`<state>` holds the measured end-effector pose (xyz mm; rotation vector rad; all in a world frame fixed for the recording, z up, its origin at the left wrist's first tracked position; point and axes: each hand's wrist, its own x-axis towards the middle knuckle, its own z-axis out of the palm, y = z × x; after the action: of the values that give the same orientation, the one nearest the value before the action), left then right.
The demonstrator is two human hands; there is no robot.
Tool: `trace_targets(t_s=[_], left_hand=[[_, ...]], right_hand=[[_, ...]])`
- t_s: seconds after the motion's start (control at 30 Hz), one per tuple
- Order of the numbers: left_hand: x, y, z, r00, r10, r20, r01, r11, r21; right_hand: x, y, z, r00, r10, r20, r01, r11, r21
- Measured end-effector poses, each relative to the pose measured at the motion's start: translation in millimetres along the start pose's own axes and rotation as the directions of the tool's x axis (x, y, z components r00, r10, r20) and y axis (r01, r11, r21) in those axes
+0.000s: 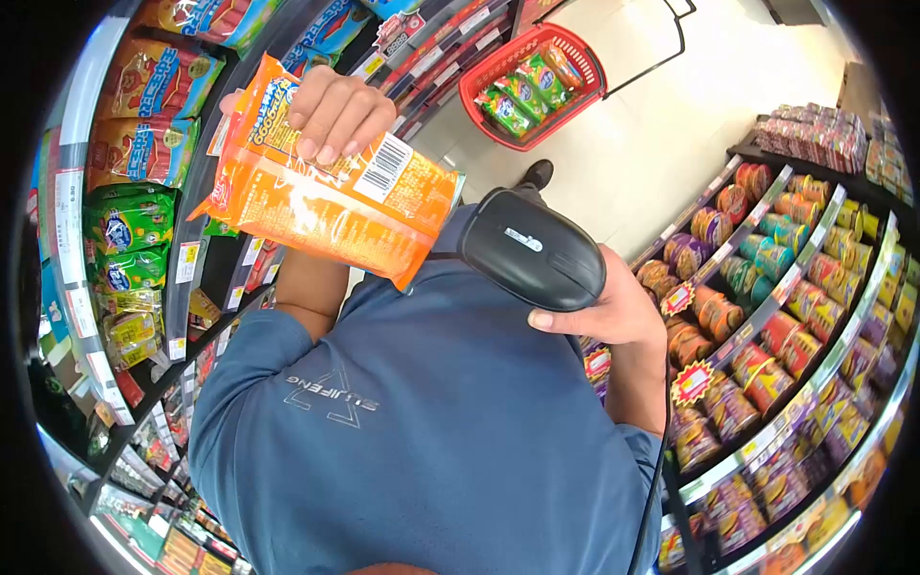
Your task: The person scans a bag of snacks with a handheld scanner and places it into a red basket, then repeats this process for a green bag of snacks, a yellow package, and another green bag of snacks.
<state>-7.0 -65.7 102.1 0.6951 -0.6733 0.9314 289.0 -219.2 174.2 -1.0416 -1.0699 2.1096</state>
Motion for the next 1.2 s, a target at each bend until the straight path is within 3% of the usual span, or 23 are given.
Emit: trace_targets(t_s=[0.03, 0.1, 0.23, 0.3, 0.43, 0.53, 0.57, 0.63, 0.7, 0.77, 0.83, 0.9, 1.0, 1.13, 1.2], left_hand=[[-6.5, 1.7, 5.7, 1.0, -0.006, 0.0, 0.006, 1.0, -0.015], [-15.6, 5.8, 13.2, 0.998, 0.036, -0.059, -0.037, 0.999, -0.008], [-24.6, 20.7, 16.8, 0.999, -0.031, 0.026, 0.031, 0.999, -0.021], [-32.5, 21.1, 17.2, 1.0, -0.022, 0.015, 0.023, 0.999, -0.049], [-60.6, 20.4, 12.5, 0.98, -0.068, -0.186, 0.039, 0.987, -0.153], [-93.2, 18.4, 8.6, 0.873, -0.188, -0.451, 0.046, 0.951, -0.307], [-106.8, 15.9, 8.1, 0.872, -0.186, -0.453, 0.046, 0.952, -0.304], [-125.9, 10.7, 13.9, 0.666, -0.262, -0.698, -0.003, 0.936, -0.353], [-134.7, 7.9, 26.0, 0.664, -0.242, -0.708, -0.053, 0.929, -0.367], [-137.6, 5.2, 38.8, 0.356, -0.139, -0.924, -0.057, 0.984, -0.17], [-146.5, -4.8, 41.7, 0.379, -0.07, -0.923, -0.052, 0.994, -0.097], [-149.3, -10.9, 43.4, 0.521, -0.121, -0.845, -0.139, 0.965, -0.224], [-149.2, -14.5, 44.0, 0.446, -0.122, -0.887, -0.155, 0.965, -0.21], [-162.4, -17.7, 32.7, 0.508, -0.135, -0.851, -0.161, 0.956, -0.247], [-171.5, -21.0, 20.6, 0.646, -0.104, -0.756, -0.205, 0.93, -0.304]], right_hand=[[0.8, 4.3, 9.1, 0.999, -0.013, 0.033, 0.016, 0.996, -0.083], [3.2, 10.8, 26.2, 0.998, -0.037, 0.044, 0.041, 0.996, -0.074], [14.2, 10.8, 59.3, 0.997, -0.077, 0.024, 0.079, 0.989, -0.122], [21.4, 15.9, 67.5, 0.989, -0.145, 0.028, 0.147, 0.96, -0.237], [33.7, 29.0, 76.8, 0.985, -0.17, 0.022, 0.17, 0.949, -0.266], [40.8, 40.3, 72.6, 0.996, -0.02, -0.088, 0.014, 0.997, -0.074], [42.2, 44.7, 71.2, 0.996, -0.02, -0.085, 0.014, 0.997, -0.073], [45.1, 52.5, 69.9, 0.987, 0.034, -0.156, -0.049, 0.994, -0.097], [47.0, 56.0, 69.3, 0.983, 0.028, -0.181, -0.045, 0.995, -0.088], [47.1, 61.2, 67.1, 0.977, 0.027, -0.212, -0.044, 0.996, -0.075], [48.7, 64.9, 61.3, 0.974, 0.028, -0.224, -0.041, 0.998, -0.054], [50.1, 65.7, 59.4, 0.973, 0.034, -0.23, -0.048, 0.997, -0.054], [50.6, 63.9, 55.4, 0.97, 0.045, -0.237, -0.058, 0.997, -0.046], [54.2, 63.3, 47.6, 0.97, 0.061, -0.234, -0.079, 0.994, -0.072], [57.2, 59.5, 47.5, 0.968, 0.064, -0.242, -0.085, 0.993, -0.079]])
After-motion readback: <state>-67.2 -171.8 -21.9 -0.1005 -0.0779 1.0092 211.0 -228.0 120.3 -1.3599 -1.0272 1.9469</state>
